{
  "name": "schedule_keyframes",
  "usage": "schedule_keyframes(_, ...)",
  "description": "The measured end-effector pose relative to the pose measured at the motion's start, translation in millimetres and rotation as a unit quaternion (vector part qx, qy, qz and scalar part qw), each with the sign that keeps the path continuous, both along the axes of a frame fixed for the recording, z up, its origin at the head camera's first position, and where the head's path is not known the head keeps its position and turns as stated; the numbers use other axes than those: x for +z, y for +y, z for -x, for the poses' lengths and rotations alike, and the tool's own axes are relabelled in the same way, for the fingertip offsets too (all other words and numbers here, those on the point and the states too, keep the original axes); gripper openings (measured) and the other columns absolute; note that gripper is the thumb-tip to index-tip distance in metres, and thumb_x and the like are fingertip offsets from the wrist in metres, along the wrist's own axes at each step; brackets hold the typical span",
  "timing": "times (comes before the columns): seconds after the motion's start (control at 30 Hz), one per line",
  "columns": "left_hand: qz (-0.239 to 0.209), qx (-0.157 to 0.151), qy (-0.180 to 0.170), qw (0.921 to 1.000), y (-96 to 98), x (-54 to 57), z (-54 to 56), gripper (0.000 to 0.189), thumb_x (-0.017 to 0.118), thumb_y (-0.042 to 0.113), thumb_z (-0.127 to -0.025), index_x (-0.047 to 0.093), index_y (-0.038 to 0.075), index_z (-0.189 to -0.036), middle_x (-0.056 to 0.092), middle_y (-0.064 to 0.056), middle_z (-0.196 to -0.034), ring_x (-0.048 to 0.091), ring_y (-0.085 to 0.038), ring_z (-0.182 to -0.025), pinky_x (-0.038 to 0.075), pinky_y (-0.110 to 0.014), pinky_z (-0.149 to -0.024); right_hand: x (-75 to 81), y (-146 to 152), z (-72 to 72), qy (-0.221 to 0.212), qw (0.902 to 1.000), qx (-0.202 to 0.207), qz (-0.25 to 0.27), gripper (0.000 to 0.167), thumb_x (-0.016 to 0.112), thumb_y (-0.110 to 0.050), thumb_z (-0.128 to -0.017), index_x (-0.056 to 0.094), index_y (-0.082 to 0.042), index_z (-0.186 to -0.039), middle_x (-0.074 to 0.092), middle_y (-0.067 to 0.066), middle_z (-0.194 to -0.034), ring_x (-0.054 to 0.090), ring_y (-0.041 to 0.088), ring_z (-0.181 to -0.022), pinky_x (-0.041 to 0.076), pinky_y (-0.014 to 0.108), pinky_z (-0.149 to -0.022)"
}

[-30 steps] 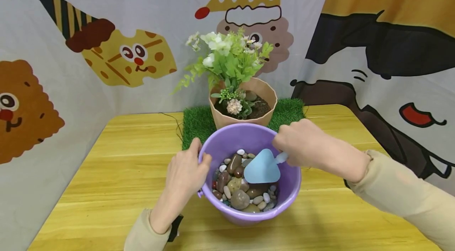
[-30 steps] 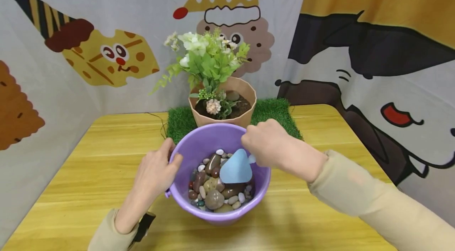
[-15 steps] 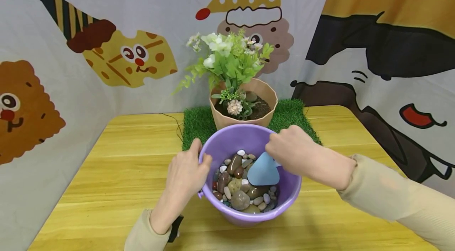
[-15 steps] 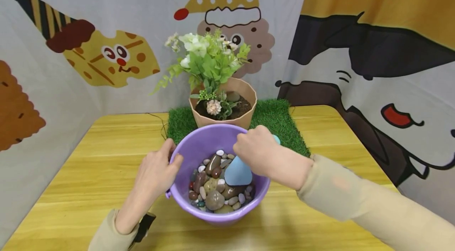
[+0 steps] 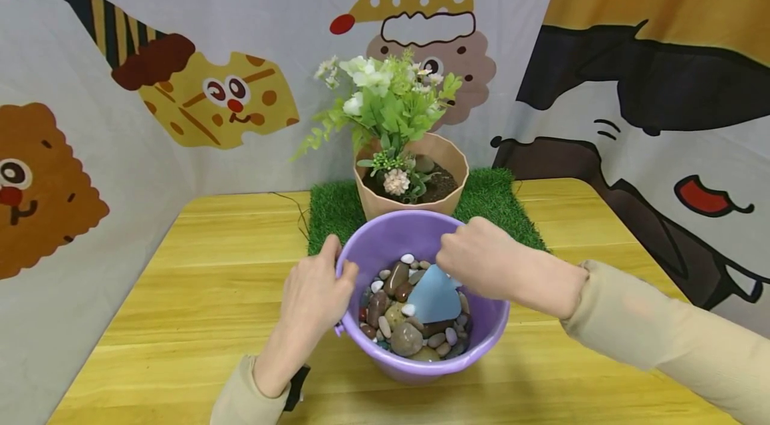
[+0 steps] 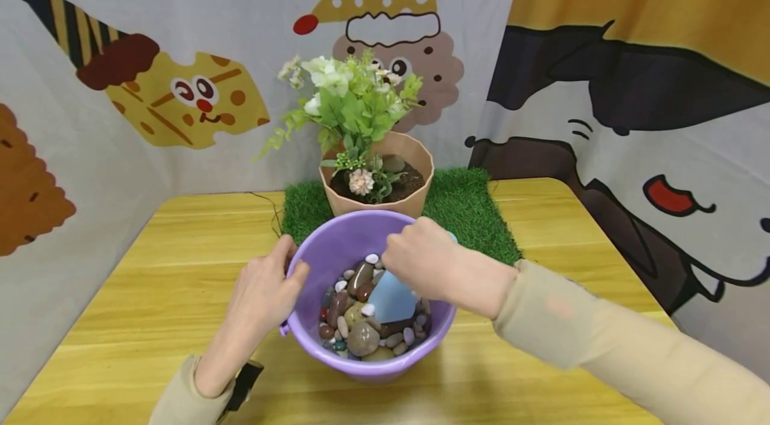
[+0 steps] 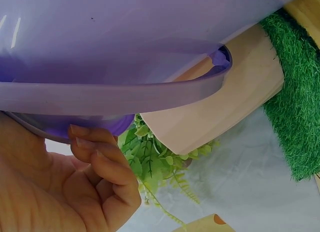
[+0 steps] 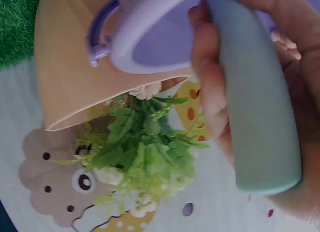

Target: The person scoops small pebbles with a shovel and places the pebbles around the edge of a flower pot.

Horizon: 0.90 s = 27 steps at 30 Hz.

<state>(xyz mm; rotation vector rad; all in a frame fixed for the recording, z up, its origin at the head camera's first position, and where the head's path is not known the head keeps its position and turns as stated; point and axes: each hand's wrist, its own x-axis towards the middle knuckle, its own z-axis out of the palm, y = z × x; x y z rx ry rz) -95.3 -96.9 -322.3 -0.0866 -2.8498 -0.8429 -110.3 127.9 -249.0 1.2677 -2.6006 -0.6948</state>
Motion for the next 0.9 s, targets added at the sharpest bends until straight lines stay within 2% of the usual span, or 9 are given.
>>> schedule_keyframes(0.1, 0.000, 0.000, -0.001, 1.0000, 0.1, -0.1, 0.1, 0.011, 0.054, 0.021, -0.087, 0.049, 0.012, -0.084, 0.052, -0.003, -0.057, 0.046, -0.017, -0.046, 0.035, -0.026, -0.043, 1.5, 3, 4.7, -0.040, 0.9991, -0.002, -0.011, 0.023, 0.080, -0.012, -0.061, 0.058, -0.020, -0.062, 0.055, -0.006, -0.057, 0.040, 0.010, -0.044, 0.034, 0.024, -0.040)
schedule_keyframes(0.23, -0.002, 0.002, -0.006, 1.0000, 0.3, -0.1, 0.1, 0.011, 0.054, 0.023, -0.087, 0.049, 0.013, -0.085, 0.052, -0.003, -0.058, 0.047, -0.016, -0.046, 0.036, -0.026, -0.044, -0.1, 8, 12.9, -0.080, 0.9967, 0.013, -0.002, 0.024, 0.079, -0.010, -0.063, 0.058, -0.022, -0.063, 0.054, -0.009, -0.056, 0.039, 0.009, -0.043, 0.033, 0.023, -0.041)
schedule_keyframes(0.47, -0.007, 0.002, -0.011, 0.9999, 0.2, 0.0, 0.2, 0.012, 0.054, 0.023, -0.087, 0.049, 0.013, -0.085, 0.052, -0.002, -0.057, 0.046, -0.016, -0.045, 0.036, -0.025, -0.043, -10.8, 16, 24.9, -0.164, 0.9847, 0.049, 0.034, 0.025, 0.077, -0.009, -0.063, 0.057, -0.023, -0.063, 0.051, -0.012, -0.056, 0.038, 0.005, -0.046, 0.033, 0.018, -0.044)
schedule_keyframes(0.73, -0.005, 0.001, -0.004, 1.0000, 0.6, -0.4, 0.8, 0.011, 0.054, 0.022, -0.087, 0.049, 0.013, -0.084, 0.052, -0.002, -0.057, 0.046, -0.016, -0.045, 0.036, -0.025, -0.043, -30.3, 15, 35.2, -0.222, 0.9655, 0.087, 0.104, 0.022, 0.075, -0.012, -0.061, 0.058, -0.024, -0.066, 0.052, -0.015, -0.059, 0.037, 0.001, -0.048, 0.032, 0.016, -0.048)
schedule_keyframes(0.9, -0.003, 0.003, 0.000, 1.0000, 0.6, -0.3, 1.0, 0.011, 0.054, 0.022, -0.086, 0.049, 0.013, -0.084, 0.052, -0.003, -0.057, 0.046, -0.016, -0.046, 0.035, -0.025, -0.044, -39.8, 12, 40.1, -0.236, 0.9575, 0.102, 0.129, 0.020, 0.073, -0.012, -0.059, 0.060, -0.024, -0.067, 0.055, -0.015, -0.060, 0.038, 0.000, -0.049, 0.032, 0.016, -0.049)
